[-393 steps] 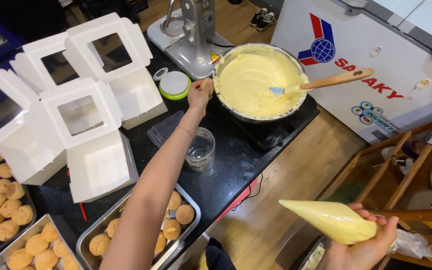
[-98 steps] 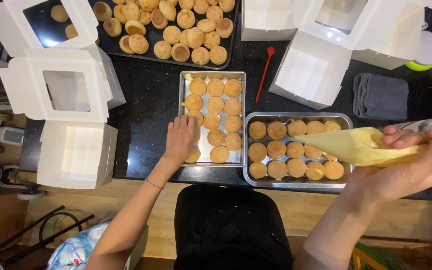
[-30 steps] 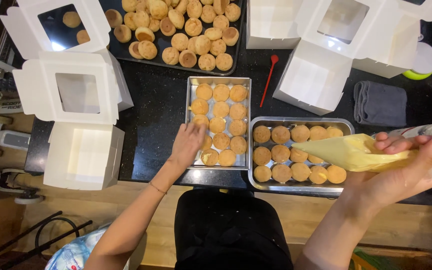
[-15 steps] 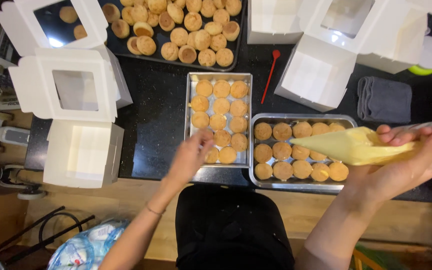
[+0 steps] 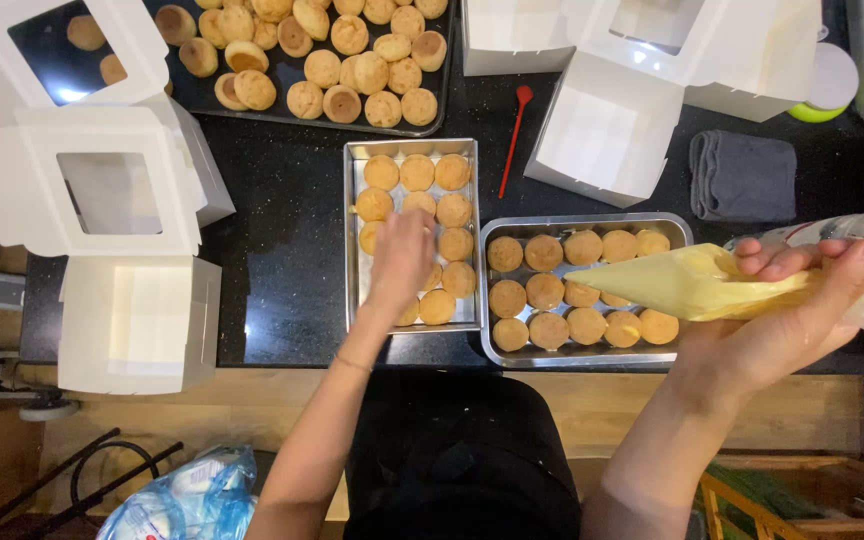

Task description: The recorder is filling cream puffs with a piping bag at a bakery workstation.

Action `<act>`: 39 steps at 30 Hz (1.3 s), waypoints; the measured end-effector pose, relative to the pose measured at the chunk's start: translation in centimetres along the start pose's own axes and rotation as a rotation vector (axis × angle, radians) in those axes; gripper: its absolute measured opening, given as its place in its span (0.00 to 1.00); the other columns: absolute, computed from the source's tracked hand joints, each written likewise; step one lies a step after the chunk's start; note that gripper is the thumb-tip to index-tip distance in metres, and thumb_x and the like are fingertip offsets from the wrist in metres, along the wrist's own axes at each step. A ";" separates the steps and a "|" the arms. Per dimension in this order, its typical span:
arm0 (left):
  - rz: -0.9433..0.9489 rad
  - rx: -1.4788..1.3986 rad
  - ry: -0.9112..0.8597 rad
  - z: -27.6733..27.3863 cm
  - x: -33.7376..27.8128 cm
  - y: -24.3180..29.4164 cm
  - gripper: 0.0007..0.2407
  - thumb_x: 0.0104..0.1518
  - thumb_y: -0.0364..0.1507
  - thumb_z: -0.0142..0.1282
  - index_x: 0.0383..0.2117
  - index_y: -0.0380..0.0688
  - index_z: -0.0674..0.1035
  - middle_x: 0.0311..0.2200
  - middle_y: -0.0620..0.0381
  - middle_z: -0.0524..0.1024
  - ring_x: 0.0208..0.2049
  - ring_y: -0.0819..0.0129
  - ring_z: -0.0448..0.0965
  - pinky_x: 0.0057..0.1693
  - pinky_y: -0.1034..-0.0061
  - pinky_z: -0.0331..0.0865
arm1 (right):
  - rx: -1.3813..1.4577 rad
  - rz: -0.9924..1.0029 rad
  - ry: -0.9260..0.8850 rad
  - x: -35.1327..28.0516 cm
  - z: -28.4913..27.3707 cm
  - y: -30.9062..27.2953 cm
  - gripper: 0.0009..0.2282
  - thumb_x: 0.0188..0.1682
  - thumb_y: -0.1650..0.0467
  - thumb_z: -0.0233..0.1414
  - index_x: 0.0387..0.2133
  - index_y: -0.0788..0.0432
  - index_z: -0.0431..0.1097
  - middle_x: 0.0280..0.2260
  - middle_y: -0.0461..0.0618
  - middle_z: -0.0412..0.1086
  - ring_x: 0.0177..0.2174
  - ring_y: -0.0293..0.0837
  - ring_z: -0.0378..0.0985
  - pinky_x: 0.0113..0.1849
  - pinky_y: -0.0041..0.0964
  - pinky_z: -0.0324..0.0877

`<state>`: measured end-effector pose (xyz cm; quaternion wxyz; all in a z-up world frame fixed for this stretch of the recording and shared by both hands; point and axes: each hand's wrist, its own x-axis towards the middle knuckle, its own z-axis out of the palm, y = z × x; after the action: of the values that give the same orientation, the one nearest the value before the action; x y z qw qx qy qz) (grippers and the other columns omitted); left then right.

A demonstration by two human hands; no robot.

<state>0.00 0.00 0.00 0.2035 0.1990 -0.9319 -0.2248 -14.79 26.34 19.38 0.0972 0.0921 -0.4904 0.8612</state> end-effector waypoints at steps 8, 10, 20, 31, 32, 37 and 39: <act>0.012 -0.098 -0.055 -0.2 5.4 -3.3 0.07 0.54 0.27 0.60 0.33 0.41 0.74 0.33 0.50 0.77 0.42 0.55 0.71 0.51 0.62 0.64 | 0.005 -0.020 0.039 0.5 -1.7 0.6 0.15 0.65 0.63 0.54 0.33 0.61 0.64 0.23 0.50 0.60 0.25 0.42 0.62 0.35 0.35 0.65; 0.105 -0.095 -0.055 -0.1 5.5 -3.6 0.07 0.55 0.27 0.60 0.33 0.42 0.74 0.33 0.51 0.78 0.42 0.54 0.70 0.52 0.61 0.64 | 0.015 -0.017 0.049 0.6 -1.7 0.5 0.15 0.65 0.64 0.54 0.33 0.61 0.64 0.23 0.50 0.60 0.25 0.42 0.61 0.35 0.35 0.66; 0.190 0.101 -0.037 -0.7 6.0 -3.5 0.06 0.61 0.30 0.58 0.34 0.41 0.76 0.35 0.51 0.77 0.41 0.55 0.71 0.51 0.61 0.63 | 0.018 -0.045 0.057 0.9 -2.2 -0.1 0.14 0.65 0.64 0.53 0.33 0.60 0.63 0.23 0.49 0.59 0.23 0.39 0.58 0.34 0.34 0.63; 0.405 -0.143 -0.269 0.5 8.1 -3.3 0.06 0.57 0.28 0.58 0.37 0.44 0.79 0.36 0.57 0.77 0.44 0.59 0.71 0.53 0.65 0.62 | -0.033 -0.073 0.020 0.6 -2.9 -0.2 0.15 0.67 0.63 0.52 0.33 0.59 0.64 0.22 0.48 0.58 0.23 0.38 0.57 0.36 0.34 0.64; 0.463 -0.100 -0.236 0.6 8.0 -3.7 0.06 0.56 0.28 0.58 0.37 0.44 0.79 0.36 0.59 0.78 0.45 0.59 0.71 0.54 0.64 0.62 | -0.022 -0.067 0.013 0.6 -3.2 -0.2 0.15 0.67 0.63 0.52 0.33 0.59 0.64 0.23 0.48 0.58 0.23 0.38 0.57 0.36 0.34 0.65; 0.408 0.024 -0.251 1.0 7.8 -3.3 0.03 0.58 0.27 0.59 0.36 0.47 0.80 0.36 0.60 0.78 0.47 0.60 0.71 0.55 0.65 0.62 | -0.001 -0.075 0.072 0.9 -3.8 -0.2 0.14 0.66 0.64 0.52 0.34 0.61 0.63 0.23 0.50 0.59 0.24 0.41 0.59 0.35 0.35 0.65; 0.391 0.001 -0.258 -0.2 7.7 -1.8 0.04 0.57 0.28 0.60 0.36 0.48 0.80 0.37 0.60 0.77 0.48 0.60 0.71 0.55 0.65 0.62 | -0.007 -0.088 0.065 0.9 -3.9 -0.3 0.14 0.66 0.64 0.53 0.34 0.61 0.63 0.23 0.50 0.59 0.24 0.41 0.59 0.35 0.35 0.65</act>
<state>-5.87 -5.12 1.52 0.1224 -0.0156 -0.9711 -0.2042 -15.80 29.95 17.87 0.1512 0.0854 -0.4856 0.8567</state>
